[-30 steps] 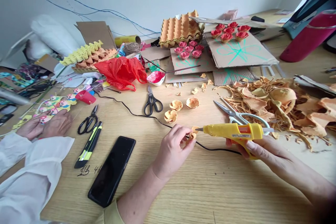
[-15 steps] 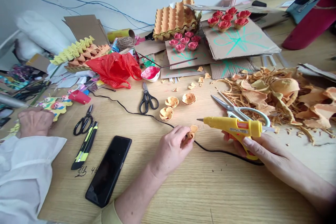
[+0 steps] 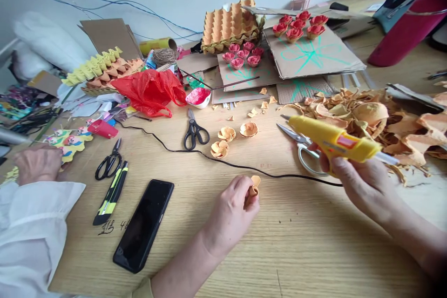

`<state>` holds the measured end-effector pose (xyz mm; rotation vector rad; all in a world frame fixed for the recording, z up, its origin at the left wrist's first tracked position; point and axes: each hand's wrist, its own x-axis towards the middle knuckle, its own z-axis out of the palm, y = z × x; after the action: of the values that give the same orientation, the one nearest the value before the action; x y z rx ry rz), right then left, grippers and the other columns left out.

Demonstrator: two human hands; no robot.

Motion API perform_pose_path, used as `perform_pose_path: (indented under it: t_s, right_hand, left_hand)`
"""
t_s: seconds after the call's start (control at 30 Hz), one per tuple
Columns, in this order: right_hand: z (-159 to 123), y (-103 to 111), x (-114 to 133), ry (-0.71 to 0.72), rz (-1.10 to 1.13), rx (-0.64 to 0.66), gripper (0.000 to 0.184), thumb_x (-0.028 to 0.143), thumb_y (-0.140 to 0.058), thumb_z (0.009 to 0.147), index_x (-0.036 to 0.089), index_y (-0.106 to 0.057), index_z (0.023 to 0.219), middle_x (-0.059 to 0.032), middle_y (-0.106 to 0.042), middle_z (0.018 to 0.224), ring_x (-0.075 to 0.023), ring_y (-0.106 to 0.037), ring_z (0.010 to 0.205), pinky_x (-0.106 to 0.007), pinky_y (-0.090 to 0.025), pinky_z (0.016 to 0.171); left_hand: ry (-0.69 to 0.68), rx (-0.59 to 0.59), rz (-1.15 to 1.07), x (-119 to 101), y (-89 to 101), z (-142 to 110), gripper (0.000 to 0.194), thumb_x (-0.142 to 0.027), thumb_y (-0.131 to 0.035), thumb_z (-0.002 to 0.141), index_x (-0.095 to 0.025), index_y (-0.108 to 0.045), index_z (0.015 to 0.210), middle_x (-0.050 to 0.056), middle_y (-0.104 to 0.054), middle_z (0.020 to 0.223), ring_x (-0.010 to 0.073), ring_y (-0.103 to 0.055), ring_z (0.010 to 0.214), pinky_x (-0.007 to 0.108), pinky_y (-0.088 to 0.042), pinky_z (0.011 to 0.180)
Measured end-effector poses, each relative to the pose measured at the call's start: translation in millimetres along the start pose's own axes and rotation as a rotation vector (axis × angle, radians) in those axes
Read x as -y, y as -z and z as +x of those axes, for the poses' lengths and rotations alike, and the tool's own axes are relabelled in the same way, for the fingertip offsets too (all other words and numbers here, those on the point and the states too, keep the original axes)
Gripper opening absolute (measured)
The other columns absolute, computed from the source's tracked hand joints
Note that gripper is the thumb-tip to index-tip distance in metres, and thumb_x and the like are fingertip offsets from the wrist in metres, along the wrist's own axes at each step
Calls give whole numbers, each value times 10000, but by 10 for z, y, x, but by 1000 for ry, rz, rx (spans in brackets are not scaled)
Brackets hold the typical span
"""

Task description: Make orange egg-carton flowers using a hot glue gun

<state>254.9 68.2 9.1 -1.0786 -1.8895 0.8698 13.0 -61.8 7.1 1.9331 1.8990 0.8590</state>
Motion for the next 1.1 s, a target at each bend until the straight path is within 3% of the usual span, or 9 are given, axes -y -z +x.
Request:
perform_pose_path:
  t_s: [0.13, 0.23, 0.37, 0.53, 0.83, 1.1]
  right_hand:
    - [-38, -47, -9, 343, -111, 197, 209, 346, -529, 997, 261, -645, 1149, -65, -712, 1106, -269, -688, 1062, -400, -536, 1013]
    - [-57, -64, 70, 434, -88, 277, 306, 274, -535, 989, 309, -563, 1292, -53, -696, 1169, -252, -688, 1080, -359, -562, 984]
    - [-60, -29, 161, 440, 16, 400, 326, 281, -510, 1002, 348, -545, 1319, -41, -691, 1185, -230, -705, 976, -324, -602, 860]
    - [-72, 14, 189, 412, 67, 511, 166, 356, -464, 1031, 282, -608, 1069, -44, -684, 952, -216, -681, 803, -313, -591, 703]
    - [-141, -7, 129, 394, -32, 478, 216, 424, -481, 1014, 279, -639, 989, -68, -693, 928, -249, -680, 787, -361, -601, 679]
    - [-129, 11, 172, 417, -34, 492, 187, 391, -468, 1013, 294, -625, 982, -60, -689, 872, -252, -679, 742, -344, -576, 610]
  left_hand:
    - [13, -4, -25, 10, -4, -17, 254, -16, -556, 856, -225, -528, 999, -40, -602, 791, 112, -568, 638, 230, -485, 648]
    - [30, -14, -31, 27, 2, -45, 214, -33, -562, 872, -219, -528, 971, -31, -616, 794, 120, -596, 657, 234, -493, 650]
    - [44, -41, -48, 46, 19, -44, 232, -20, -583, 846, -209, -563, 978, -9, -612, 849, 127, -596, 705, 233, -485, 647]
    - [151, -72, -104, 34, 40, -29, 194, -24, -603, 838, -195, -602, 931, -14, -573, 808, 120, -544, 677, 231, -461, 623]
    - [106, -135, -298, 14, 59, -48, 254, -15, -630, 860, -200, -671, 1028, 28, -614, 942, 120, -583, 733, 223, -500, 632]
    - [100, -196, -247, -1, 42, -53, 279, -18, -675, 825, -211, -689, 1026, 35, -672, 942, 166, -613, 827, 257, -494, 666]
